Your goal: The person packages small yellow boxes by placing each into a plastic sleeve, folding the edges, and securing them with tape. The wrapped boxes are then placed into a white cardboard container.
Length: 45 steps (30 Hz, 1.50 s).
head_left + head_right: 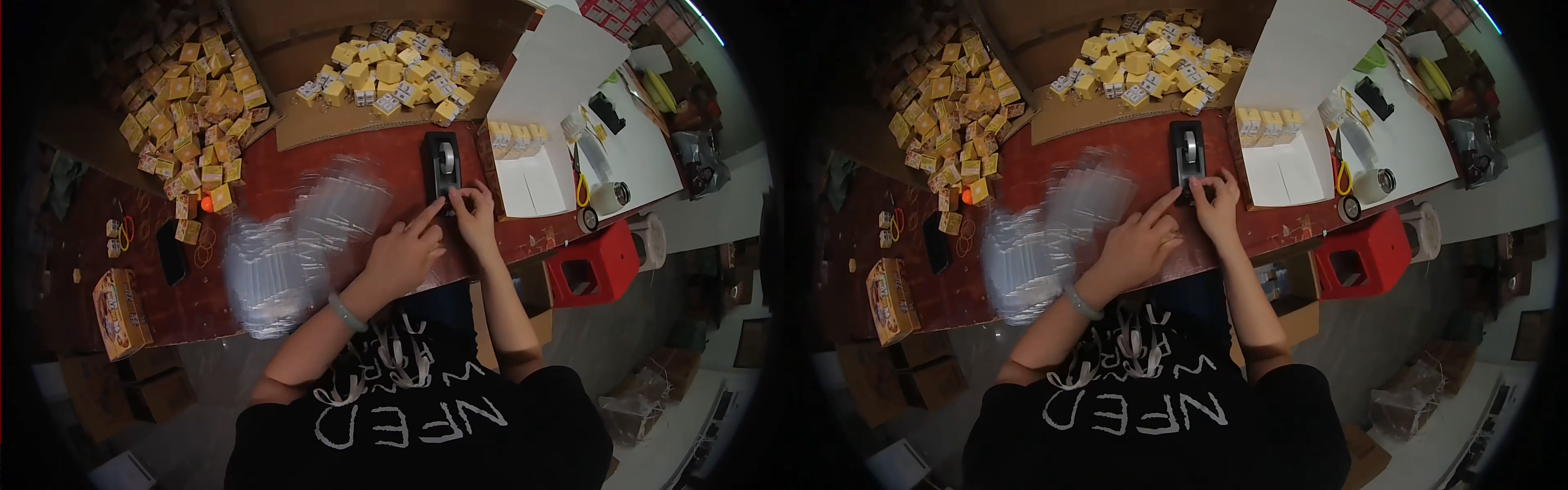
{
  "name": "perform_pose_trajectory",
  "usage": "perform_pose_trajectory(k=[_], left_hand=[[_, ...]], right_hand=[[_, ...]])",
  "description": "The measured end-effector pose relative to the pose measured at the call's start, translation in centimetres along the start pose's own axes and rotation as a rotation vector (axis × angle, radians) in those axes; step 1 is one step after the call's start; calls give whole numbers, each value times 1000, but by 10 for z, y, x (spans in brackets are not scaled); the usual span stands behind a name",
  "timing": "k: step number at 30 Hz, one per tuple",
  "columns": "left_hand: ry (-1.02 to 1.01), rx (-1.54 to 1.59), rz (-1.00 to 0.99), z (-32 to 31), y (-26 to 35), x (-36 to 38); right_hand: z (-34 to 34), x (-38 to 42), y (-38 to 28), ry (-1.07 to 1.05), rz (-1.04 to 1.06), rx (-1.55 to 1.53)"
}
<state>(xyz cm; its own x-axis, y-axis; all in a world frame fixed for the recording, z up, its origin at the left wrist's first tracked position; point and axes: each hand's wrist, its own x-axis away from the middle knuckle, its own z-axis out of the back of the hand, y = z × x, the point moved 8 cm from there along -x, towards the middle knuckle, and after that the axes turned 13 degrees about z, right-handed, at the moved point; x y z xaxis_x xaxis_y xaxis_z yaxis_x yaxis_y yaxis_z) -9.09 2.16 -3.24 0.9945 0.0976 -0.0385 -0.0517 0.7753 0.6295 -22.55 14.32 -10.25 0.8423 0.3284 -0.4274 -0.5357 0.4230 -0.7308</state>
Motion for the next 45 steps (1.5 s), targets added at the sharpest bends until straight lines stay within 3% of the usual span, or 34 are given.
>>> perform_pose_trajectory(k=[1,4,7,10,14,17,18,20,21,24,27,28,31,37,38,41,44,45], left_hand=[[15,-94,-21,-15,-1,-8],[39,-269,-32,-30,1,-14],[61,-317,-32,-32,2,-14],[37,-311,-18,-31,2,-14],[53,-283,-32,-28,2,-15],[-22,-73,72,-17,-8,-16],[-10,89,78,-11,-11,-16],[12,414,88,2,-21,-14],[-81,492,143,2,-22,-12],[-286,654,242,13,-7,-3],[-301,654,199,22,3,2],[-283,638,179,25,5,3],[-272,597,165,32,10,3],[-265,560,77,36,19,4],[-247,559,42,40,23,4],[-407,781,183,29,16,5],[-276,985,-12,34,19,13],[-290,1066,4,35,20,18]], right_hand=[[-12,-4,18,-77,-153,-258],[-21,0,22,-63,-328,-722],[-14,5,17,51,-403,-949],[-9,21,6,-87,-303,-812],[-15,41,16,14,-110,-504],[7,46,1,127,-95,-579],[28,39,-21,134,129,-299],[45,30,-38,23,14,-523],[54,21,-62,-119,19,-523],[68,-8,-136,-467,373,-440],[58,-21,-170,-674,453,-528],[49,-17,-168,-786,326,-681],[38,-16,-170,-921,210,-744],[27,-13,-162,-1017,157,-732],[28,-14,-162,-1009,141,-765],[31,-19,-157,-950,79,-804],[27,-21,-143,-815,-14,-823],[19,-16,-128,-743,-56,-884]])
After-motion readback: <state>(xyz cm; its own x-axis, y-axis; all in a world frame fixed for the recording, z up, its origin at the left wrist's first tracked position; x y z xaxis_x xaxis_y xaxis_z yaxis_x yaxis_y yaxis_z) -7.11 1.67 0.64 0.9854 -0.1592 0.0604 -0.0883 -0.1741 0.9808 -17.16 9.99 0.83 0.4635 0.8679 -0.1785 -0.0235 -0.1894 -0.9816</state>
